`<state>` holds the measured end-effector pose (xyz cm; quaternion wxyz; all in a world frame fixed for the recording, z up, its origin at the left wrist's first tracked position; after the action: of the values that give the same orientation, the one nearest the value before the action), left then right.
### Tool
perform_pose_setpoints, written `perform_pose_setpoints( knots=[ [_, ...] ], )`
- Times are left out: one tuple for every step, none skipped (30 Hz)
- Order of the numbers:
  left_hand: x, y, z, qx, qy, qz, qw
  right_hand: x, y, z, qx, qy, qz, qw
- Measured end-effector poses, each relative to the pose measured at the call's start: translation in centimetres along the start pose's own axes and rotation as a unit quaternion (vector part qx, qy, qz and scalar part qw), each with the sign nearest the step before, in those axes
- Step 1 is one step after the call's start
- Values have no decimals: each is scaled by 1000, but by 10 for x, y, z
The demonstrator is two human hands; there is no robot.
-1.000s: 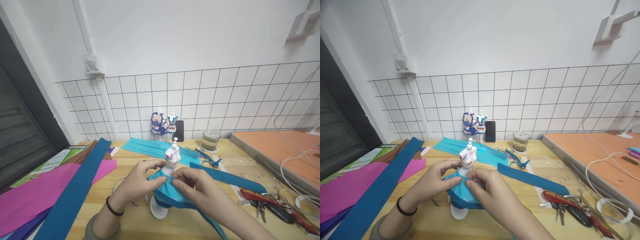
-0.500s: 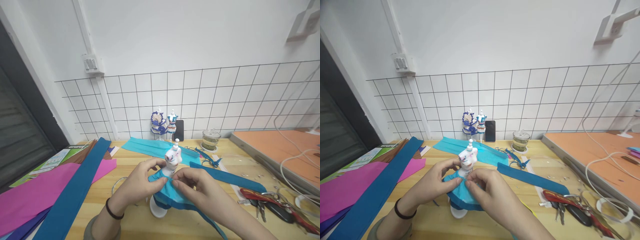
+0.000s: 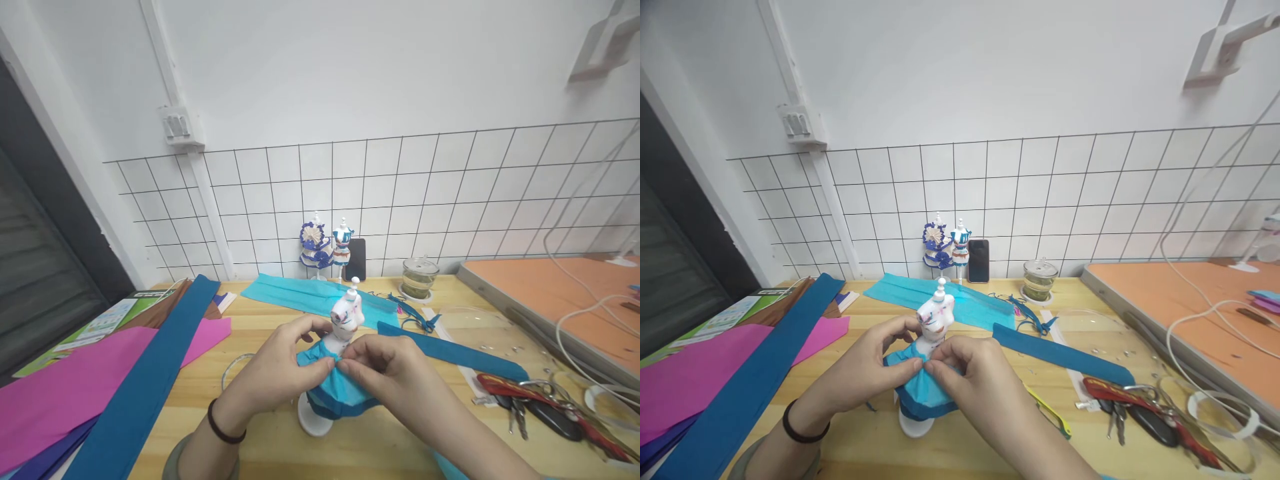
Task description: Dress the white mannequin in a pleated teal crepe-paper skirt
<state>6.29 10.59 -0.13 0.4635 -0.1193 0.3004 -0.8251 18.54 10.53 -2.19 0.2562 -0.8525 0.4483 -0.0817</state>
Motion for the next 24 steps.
perform_pose_setpoints(
  knots=[
    [0,-1,0,0,1,3,1000,1,-1,-1,7,1,5,1000],
    [0,-1,1,0,2,8,1000,1,-2,-2,15,3,13,1000],
    [0,-2,1,-1,4,11,1000,2,-3,-3,24,4,21,999],
    [1,-2,1,-1,4,13,1000,2,-5,-4,32,3,29,999],
    [1,-2,1,0,5,14,1000,2,-6,-4,37,3,35,999],
    [1,-2,1,3,6,15,1000,2,-7,-5,41,1,38,998],
    [1,-2,0,9,5,13,1000,2,-8,-5,42,0,39,998],
    [1,-1,-1,16,5,11,1000,1,-8,-5,41,-1,39,998],
    [1,0,-2,25,4,9,1000,0,-8,-5,38,0,38,999],
    [1,0,-3,34,3,7,999,0,-9,-3,35,2,39,999],
    [1,1,-5,44,1,2,999,-1,-9,-2,31,4,40,999],
    [1,2,-6,52,1,-8,999,-1,-10,-1,27,7,42,999],
    [1,4,-6,59,1,-19,998,-2,-10,0,24,9,44,999],
    [0,5,-5,63,3,-29,998,-2,-11,1,24,11,47,999],
    [0,6,-4,66,7,-40,997,-2,-11,1,25,11,50,998],
    [0,7,-2,66,10,-46,997,-1,-12,1,28,11,53,998],
    [0,7,-1,65,13,-50,997,-1,-12,1,30,12,56,998],
    [-1,6,1,62,16,-49,997,-1,-13,1,32,11,61,998],
    [-1,6,3,59,19,-50,997,0,-13,1,33,10,64,997],
    [-2,6,5,56,24,-51,997,0,-13,1,34,9,67,997],
    [-2,5,7,52,29,-50,997,0,-13,2,34,8,70,997],
    [-2,5,9,48,35,-50,997,0,-13,2,32,7,71,997],
    [-2,5,10,44,39,-50,997,0,-13,4,27,7,72,997],
    [-2,5,10,41,41,-49,997,0,-12,5,21,9,72,997]
  ],
)
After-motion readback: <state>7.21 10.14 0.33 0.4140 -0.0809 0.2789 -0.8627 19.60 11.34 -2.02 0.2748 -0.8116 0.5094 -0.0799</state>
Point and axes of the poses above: each hand's wrist, its own x-axis away from the middle knuckle, its own y-axis out of the palm, z = x × y, the point moved 9 cm from there along -x, towards the middle knuckle, and after that the axes turned 15 degrees about -z, right-handed, at the moved point
